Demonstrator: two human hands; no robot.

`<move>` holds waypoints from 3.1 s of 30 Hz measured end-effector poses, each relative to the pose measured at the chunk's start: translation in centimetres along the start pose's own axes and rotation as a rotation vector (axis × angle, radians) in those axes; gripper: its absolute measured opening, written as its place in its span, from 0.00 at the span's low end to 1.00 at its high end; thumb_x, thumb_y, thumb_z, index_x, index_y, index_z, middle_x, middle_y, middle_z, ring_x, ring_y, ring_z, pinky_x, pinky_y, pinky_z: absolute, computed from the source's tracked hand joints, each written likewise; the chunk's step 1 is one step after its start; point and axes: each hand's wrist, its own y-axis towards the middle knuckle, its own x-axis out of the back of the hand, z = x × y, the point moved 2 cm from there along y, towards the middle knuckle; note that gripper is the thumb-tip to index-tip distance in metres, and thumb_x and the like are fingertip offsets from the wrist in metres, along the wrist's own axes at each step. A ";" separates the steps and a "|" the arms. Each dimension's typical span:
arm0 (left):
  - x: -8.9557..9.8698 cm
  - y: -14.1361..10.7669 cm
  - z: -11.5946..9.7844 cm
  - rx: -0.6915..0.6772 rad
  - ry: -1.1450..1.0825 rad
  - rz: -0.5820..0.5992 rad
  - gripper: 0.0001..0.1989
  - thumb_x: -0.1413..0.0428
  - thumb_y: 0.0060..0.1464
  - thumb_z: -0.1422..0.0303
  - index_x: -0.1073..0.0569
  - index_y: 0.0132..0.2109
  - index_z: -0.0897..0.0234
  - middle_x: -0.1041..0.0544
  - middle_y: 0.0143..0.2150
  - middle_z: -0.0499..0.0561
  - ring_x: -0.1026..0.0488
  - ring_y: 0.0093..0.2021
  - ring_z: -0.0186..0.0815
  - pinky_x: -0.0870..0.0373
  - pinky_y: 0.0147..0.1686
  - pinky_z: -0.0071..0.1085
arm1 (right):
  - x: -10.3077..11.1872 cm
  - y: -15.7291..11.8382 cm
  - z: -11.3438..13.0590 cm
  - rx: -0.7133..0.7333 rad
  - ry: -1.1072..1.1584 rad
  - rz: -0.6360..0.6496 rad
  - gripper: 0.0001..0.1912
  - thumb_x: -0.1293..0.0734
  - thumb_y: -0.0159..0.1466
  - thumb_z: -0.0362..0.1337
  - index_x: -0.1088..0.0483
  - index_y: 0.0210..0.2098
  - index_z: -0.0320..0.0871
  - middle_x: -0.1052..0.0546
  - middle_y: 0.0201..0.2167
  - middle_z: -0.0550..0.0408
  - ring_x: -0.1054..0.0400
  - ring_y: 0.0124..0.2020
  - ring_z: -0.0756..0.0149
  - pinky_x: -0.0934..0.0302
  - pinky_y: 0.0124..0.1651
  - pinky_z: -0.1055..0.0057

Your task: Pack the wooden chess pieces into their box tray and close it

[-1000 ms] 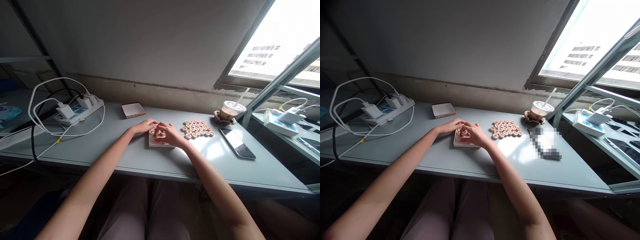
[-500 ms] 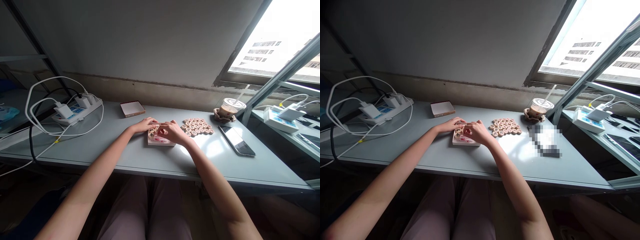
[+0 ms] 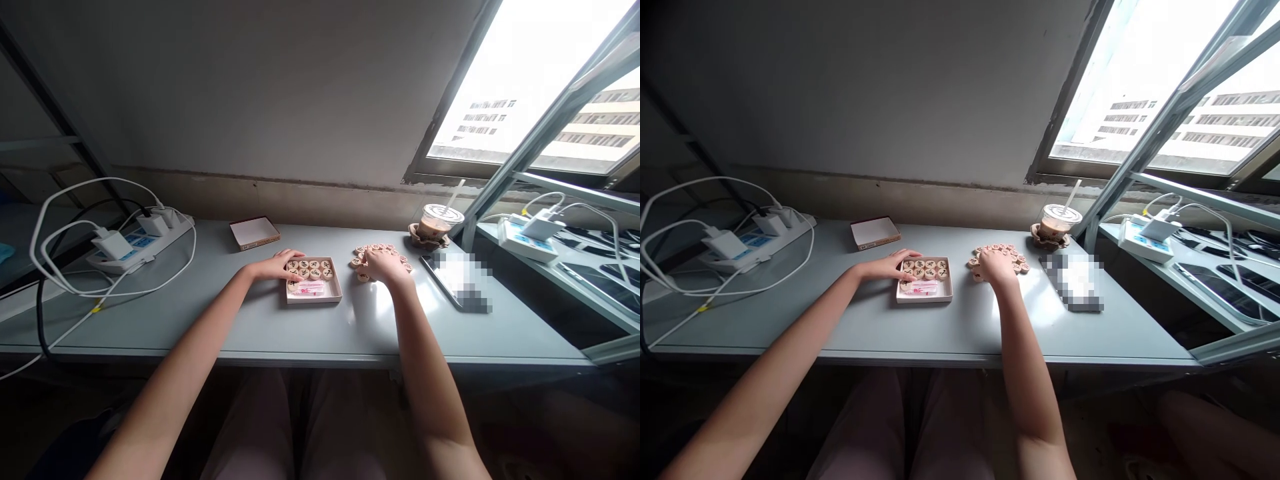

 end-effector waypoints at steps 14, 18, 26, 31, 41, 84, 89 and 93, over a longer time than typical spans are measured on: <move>0.0 0.0 0.0 -0.008 0.008 -0.001 0.36 0.43 0.45 0.51 0.43 0.60 0.53 0.43 0.60 0.50 0.48 0.62 0.45 0.44 0.58 0.37 | 0.6 0.1 2.7 0.183 0.141 -0.232 0.12 0.40 0.63 0.41 0.28 0.35 0.41 0.24 0.32 0.50 0.33 0.33 0.62 0.53 0.40 0.67; -0.1 0.3 0.4 -0.053 0.010 -0.017 0.34 0.44 0.46 0.50 0.41 0.59 0.51 0.42 0.60 0.50 0.47 0.62 0.44 0.44 0.58 0.37 | 1.6 -1.2 5.2 0.545 0.396 -0.277 0.10 0.37 0.62 0.43 0.29 0.40 0.46 0.25 0.34 0.56 0.34 0.32 0.68 0.51 0.39 0.71; -0.2 0.3 0.7 -0.054 -0.011 -0.015 0.34 0.44 0.47 0.50 0.41 0.60 0.52 0.43 0.61 0.51 0.49 0.63 0.45 0.45 0.58 0.38 | 0.2 -1.7 8.3 0.809 0.402 -0.242 0.05 0.33 0.58 0.33 0.28 0.35 0.47 0.23 0.36 0.56 0.32 0.34 0.68 0.50 0.37 0.73; -0.2 0.4 1.0 -0.058 -0.014 -0.005 0.34 0.46 0.48 0.50 0.43 0.60 0.52 0.44 0.62 0.51 0.49 0.63 0.45 0.43 0.57 0.37 | -0.1 -1.6 8.5 0.818 0.421 -0.285 0.07 0.33 0.58 0.33 0.31 0.37 0.44 0.24 0.37 0.54 0.32 0.35 0.68 0.49 0.38 0.73; -0.1 0.3 0.7 -0.053 0.007 0.002 0.35 0.46 0.47 0.48 0.43 0.60 0.52 0.44 0.61 0.50 0.51 0.63 0.45 0.46 0.58 0.37 | -0.4 -1.4 8.4 0.804 0.375 -0.321 0.02 0.34 0.60 0.35 0.29 0.33 0.44 0.24 0.39 0.55 0.32 0.36 0.67 0.51 0.39 0.72; -1.0 0.9 0.0 -0.020 0.098 -0.092 0.36 0.46 0.43 0.43 0.40 0.58 0.50 0.41 0.58 0.50 0.50 0.62 0.46 0.46 0.58 0.38 | 1.4 -1.4 4.8 0.666 0.577 -0.010 0.09 0.33 0.58 0.40 0.28 0.37 0.45 0.26 0.30 0.58 0.36 0.27 0.72 0.47 0.29 0.77; -1.0 1.0 0.1 -0.027 0.104 -0.091 0.35 0.48 0.45 0.43 0.40 0.58 0.49 0.42 0.59 0.49 0.51 0.63 0.46 0.47 0.59 0.39 | 0.5 -1.5 6.7 0.691 0.436 -0.099 0.10 0.33 0.57 0.35 0.31 0.39 0.45 0.25 0.31 0.58 0.36 0.26 0.72 0.48 0.30 0.76; -1.1 1.0 0.1 -0.026 0.114 -0.084 0.34 0.48 0.46 0.43 0.40 0.58 0.49 0.42 0.59 0.49 0.51 0.63 0.45 0.48 0.59 0.39 | 0.3 -1.6 6.8 0.672 0.384 -0.153 0.13 0.33 0.57 0.34 0.34 0.41 0.45 0.25 0.31 0.57 0.35 0.27 0.71 0.47 0.32 0.75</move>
